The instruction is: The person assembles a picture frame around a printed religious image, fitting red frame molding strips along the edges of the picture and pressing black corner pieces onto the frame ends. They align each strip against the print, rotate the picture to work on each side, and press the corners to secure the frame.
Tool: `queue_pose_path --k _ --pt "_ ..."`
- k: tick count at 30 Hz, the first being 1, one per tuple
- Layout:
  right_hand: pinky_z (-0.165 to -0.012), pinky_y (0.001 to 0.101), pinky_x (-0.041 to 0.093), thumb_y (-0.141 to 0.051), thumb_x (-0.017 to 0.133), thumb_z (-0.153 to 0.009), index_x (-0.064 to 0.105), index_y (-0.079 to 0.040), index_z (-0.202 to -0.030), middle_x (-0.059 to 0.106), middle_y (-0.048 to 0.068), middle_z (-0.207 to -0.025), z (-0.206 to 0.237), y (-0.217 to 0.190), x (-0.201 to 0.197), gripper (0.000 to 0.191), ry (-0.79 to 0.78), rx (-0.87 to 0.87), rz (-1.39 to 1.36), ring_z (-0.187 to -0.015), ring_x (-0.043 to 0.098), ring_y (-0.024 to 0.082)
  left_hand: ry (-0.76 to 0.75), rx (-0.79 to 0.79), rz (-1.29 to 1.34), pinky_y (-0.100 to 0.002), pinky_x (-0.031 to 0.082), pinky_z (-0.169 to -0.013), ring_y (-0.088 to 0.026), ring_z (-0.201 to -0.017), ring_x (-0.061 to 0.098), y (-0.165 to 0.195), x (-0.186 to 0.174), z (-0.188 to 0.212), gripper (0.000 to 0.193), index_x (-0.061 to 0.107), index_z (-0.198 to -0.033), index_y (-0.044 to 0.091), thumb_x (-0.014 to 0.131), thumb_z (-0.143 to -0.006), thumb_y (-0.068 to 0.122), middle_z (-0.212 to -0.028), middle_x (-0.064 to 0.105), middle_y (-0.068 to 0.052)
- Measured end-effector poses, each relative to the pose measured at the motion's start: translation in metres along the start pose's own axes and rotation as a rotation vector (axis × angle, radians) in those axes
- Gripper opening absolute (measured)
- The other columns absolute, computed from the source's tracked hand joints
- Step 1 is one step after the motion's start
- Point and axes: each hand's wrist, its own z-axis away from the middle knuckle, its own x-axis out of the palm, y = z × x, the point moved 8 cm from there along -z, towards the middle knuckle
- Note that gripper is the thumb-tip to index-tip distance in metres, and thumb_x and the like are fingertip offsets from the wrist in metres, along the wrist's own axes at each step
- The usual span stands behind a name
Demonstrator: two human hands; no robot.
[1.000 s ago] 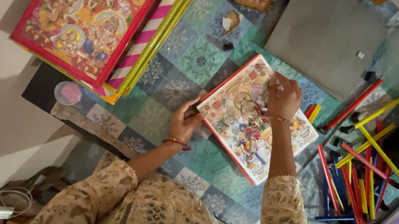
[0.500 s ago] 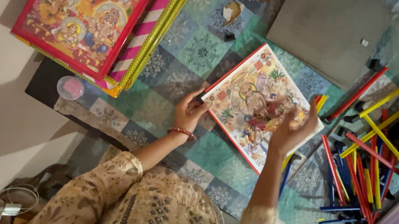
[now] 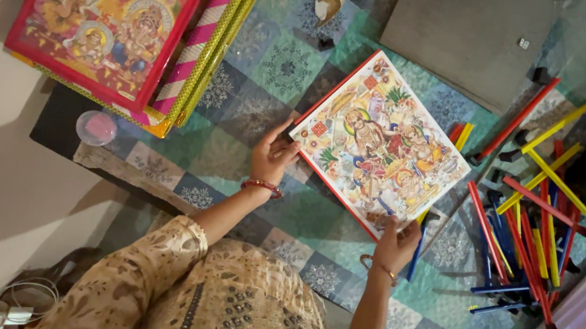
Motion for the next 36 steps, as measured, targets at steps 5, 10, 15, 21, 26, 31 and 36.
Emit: queue_pose_path --k 5,10,15,21,26,31,36 --pt "-0.071 0.0301 0.053 -0.014 0.072 -0.097 0.059 0.005 -0.127 0.070 0.010 -0.103 -0.005 0.001 0.004 0.038 -0.070 0.005 -0.010 -0.086 0.066 0.015 0.028 -0.011 -0.100 -0.027 0.062 -0.082 -0.009 -0.095 0.069 0.006 0.001 0.002 0.053 0.055 -0.151 0.013 0.068 -0.099 0.015 -0.107 0.071 -0.004" --pt "-0.061 0.0272 0.045 -0.019 0.059 -0.104 0.060 -0.003 -0.119 0.061 0.003 -0.087 -0.009 0.020 -0.003 0.022 -0.143 0.292 -0.358 -0.072 0.058 0.010 0.026 -0.110 -0.031 -0.033 0.062 -0.088 -0.015 -0.102 0.070 0.003 -0.005 -0.006 0.049 0.059 -0.146 0.010 0.061 -0.103 0.034 -0.123 0.071 -0.007" --pt "-0.060 0.0288 0.045 -0.027 0.052 -0.109 0.052 -0.006 -0.122 0.053 0.001 -0.080 -0.008 0.026 -0.006 0.025 -0.161 0.405 -0.422 -0.068 0.054 0.011 0.027 -0.112 -0.026 -0.036 0.062 -0.092 -0.018 -0.107 0.071 0.000 -0.013 -0.011 0.050 0.061 -0.140 0.003 0.062 -0.103 0.035 -0.126 0.071 -0.010" --pt "-0.059 0.0263 0.041 -0.029 0.048 -0.110 0.037 -0.008 -0.145 0.055 -0.002 -0.095 -0.004 0.026 0.016 0.042 -0.119 0.286 -0.406 -0.071 0.047 0.008 0.046 -0.104 -0.061 -0.034 0.062 -0.090 -0.015 -0.105 0.069 0.000 -0.015 -0.006 0.049 0.062 -0.141 0.004 0.062 -0.103 0.035 -0.124 0.071 -0.009" --pt "-0.066 0.0238 0.045 -0.024 0.049 -0.114 0.021 -0.009 -0.163 0.055 0.005 -0.130 0.001 0.009 0.021 0.059 -0.125 0.124 -0.351 -0.084 0.050 0.006 0.040 -0.072 -0.155 -0.030 0.061 -0.085 -0.012 -0.104 0.069 0.005 -0.010 0.003 0.048 0.061 -0.143 0.009 0.060 -0.103 0.036 -0.122 0.071 -0.008" --pt "-0.062 0.0320 0.046 -0.028 0.052 -0.104 0.021 -0.011 -0.156 0.055 0.011 -0.121 0.000 0.007 0.026 0.063 -0.112 0.196 -0.324 -0.076 0.053 0.017 0.022 -0.002 -0.242 -0.027 0.062 -0.080 -0.011 -0.096 0.068 0.011 -0.004 0.009 0.048 0.061 -0.145 0.013 0.064 -0.103 0.033 -0.114 0.073 -0.008" --pt "-0.099 0.0473 0.042 -0.038 0.062 -0.110 0.039 0.000 -0.152 0.049 0.026 -0.130 -0.013 -0.002 0.008 0.061 0.007 -0.057 0.295 -0.116 0.046 0.036 0.025 0.357 -0.648 -0.031 0.058 -0.074 -0.018 -0.096 0.067 0.046 0.004 0.015 0.038 0.067 -0.136 0.013 0.068 -0.100 0.023 -0.119 0.062 -0.009"
